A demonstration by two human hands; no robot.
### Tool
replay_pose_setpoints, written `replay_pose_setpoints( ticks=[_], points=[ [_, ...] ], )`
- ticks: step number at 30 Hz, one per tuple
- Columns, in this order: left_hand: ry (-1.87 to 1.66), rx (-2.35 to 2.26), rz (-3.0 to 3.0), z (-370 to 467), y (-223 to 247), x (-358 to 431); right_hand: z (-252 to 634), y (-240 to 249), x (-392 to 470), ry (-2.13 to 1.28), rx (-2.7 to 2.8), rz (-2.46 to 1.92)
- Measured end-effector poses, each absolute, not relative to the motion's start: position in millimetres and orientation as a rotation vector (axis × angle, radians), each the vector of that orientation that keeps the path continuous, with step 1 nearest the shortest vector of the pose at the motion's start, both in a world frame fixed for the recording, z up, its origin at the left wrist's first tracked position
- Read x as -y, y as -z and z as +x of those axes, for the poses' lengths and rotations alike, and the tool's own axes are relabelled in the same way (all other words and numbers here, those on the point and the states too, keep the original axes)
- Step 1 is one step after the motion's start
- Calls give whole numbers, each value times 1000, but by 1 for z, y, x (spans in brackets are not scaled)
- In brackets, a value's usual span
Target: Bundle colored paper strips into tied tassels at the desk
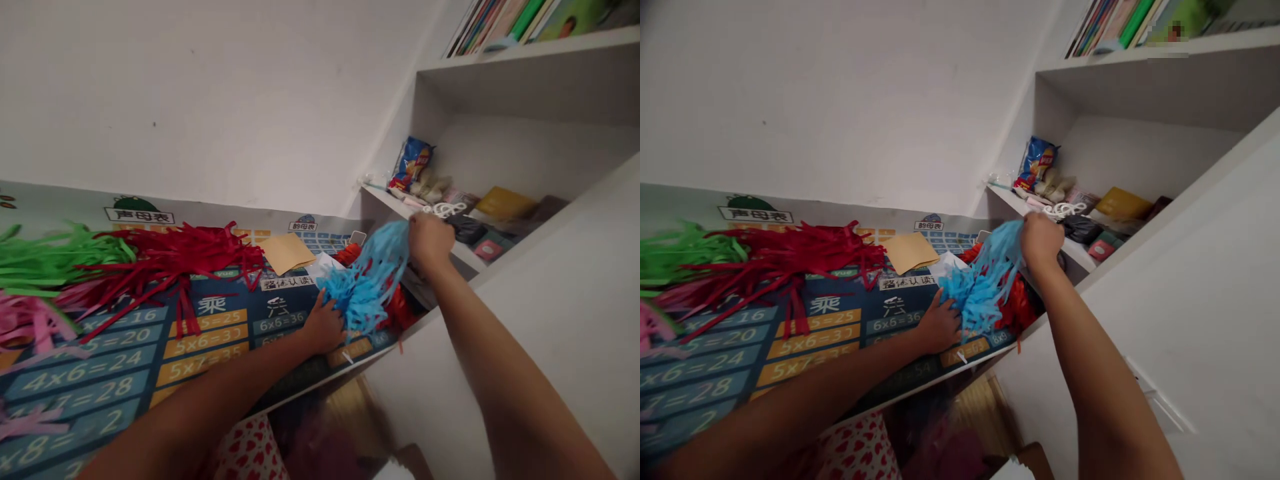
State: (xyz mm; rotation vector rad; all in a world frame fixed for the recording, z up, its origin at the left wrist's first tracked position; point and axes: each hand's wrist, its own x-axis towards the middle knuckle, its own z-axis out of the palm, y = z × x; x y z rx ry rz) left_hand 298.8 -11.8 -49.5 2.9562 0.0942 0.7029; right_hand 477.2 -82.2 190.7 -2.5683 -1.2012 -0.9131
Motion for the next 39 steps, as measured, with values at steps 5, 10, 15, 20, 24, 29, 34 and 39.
replay_pose_setpoints(
  ticks=[5, 10, 15, 20, 24, 29, 34, 39],
  points=[
    [-860, -236, 2849, 268, 14, 6, 414, -216, 51, 1079, 1741, -2537],
    [-1225, -747, 2587, 210, -63, -12, 332, -188, 25, 929, 2311, -2363],
    [-1412, -883, 2365, 162, -100, -42, 274, -187, 5, 849, 2484, -2204],
    [-1184, -839, 2494, 130, -93, -62, 234, -181, -6, 858, 2605, -2065],
    [-1119, -828, 2525, 106, -78, -78, 194, -151, 17, 869, 2338, -1908],
    [-1160, -751, 2637, 24, -52, -93, 121, -52, 35, -70, 1727, -1527],
    [-1426, -582, 3012, -110, -61, -79, 39, -7, 2, -720, 1264, -1142],
    [-1185, -718, 3322, -170, -92, -35, -3, -25, -11, -1254, 883, -534]
  ],
)
